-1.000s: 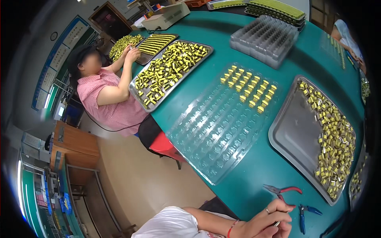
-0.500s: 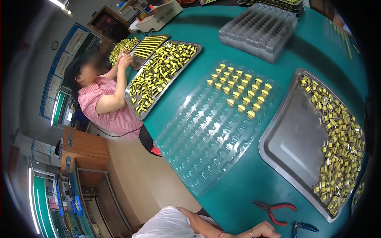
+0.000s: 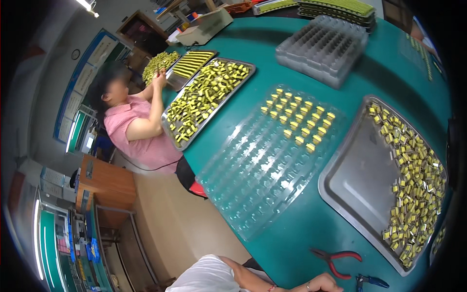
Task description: Manually assemble and secure small electronic components into a tray fixture using pliers.
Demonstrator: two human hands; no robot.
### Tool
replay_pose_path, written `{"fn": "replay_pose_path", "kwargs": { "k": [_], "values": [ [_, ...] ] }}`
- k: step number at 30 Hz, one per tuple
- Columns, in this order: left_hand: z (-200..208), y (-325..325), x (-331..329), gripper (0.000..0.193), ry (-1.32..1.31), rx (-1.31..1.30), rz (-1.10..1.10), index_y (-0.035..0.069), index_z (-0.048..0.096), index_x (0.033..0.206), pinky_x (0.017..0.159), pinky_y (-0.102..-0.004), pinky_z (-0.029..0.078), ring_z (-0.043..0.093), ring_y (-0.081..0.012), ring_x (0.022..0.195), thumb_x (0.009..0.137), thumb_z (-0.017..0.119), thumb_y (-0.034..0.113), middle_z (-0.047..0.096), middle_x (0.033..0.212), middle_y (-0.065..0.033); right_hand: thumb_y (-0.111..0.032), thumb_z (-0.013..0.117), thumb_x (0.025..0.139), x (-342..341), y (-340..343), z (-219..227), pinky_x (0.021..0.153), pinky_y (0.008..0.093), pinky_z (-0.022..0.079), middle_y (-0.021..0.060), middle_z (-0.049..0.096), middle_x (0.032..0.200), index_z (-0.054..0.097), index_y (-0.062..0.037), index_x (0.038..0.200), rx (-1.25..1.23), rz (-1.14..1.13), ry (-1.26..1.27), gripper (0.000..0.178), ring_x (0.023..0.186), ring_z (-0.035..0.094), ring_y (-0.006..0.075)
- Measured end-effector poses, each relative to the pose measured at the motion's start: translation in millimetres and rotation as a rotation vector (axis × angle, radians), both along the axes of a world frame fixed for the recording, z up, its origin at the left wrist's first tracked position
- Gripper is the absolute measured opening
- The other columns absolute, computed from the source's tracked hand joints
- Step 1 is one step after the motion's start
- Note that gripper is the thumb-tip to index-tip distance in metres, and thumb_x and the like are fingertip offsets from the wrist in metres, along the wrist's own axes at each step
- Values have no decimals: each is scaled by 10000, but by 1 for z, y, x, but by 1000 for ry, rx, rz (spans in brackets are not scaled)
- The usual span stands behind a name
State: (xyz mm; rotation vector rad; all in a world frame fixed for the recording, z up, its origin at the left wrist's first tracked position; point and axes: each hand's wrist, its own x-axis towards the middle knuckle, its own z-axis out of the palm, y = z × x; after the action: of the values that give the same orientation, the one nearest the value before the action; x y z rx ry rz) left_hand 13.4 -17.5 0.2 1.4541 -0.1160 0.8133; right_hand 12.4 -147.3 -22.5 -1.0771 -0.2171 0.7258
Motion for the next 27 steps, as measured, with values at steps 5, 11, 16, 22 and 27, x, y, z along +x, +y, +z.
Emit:
{"fn": "replay_pose_path", "kwargs": {
  "k": [5,11,16,22,27],
  "values": [
    [5,9,0,417,-11,44,-83,-106,588,1103,734,-387,459,524,-289,893,1020,425,269,488,1182,-286,-103,661,901,-6,-5,13,843,379,510,270,551,1211,366,-74,1322,-13,-163,-34,515,974,610,246],
    [-1,-23,3,273,132,-69,251,-40,634,965,724,-331,479,558,-277,871,942,572,225,562,1103,-266,-62,615,917,29,10,25,928,359,425,116,511,1151,463,-53,1198,163,-26,43,320,1030,516,168],
    [3,-33,11,133,229,-10,357,44,612,944,741,-308,487,566,-265,902,860,671,128,558,1072,-194,25,532,911,32,8,13,928,365,441,136,532,1145,454,-3,1174,324,-5,108,276,1057,557,198],
    [1,-21,-2,179,223,182,202,96,585,1003,747,-337,494,551,-259,874,866,686,154,545,1082,-159,74,488,858,58,-8,38,682,308,495,110,611,929,530,-20,1070,203,2,-72,236,782,632,199],
    [-20,-26,-2,154,285,114,278,100,568,982,738,-346,487,547,-258,863,888,672,164,537,1060,-146,85,486,806,61,-3,21,674,322,495,112,626,908,545,-39,1102,250,-87,-66,325,757,636,263]
  ]
}}
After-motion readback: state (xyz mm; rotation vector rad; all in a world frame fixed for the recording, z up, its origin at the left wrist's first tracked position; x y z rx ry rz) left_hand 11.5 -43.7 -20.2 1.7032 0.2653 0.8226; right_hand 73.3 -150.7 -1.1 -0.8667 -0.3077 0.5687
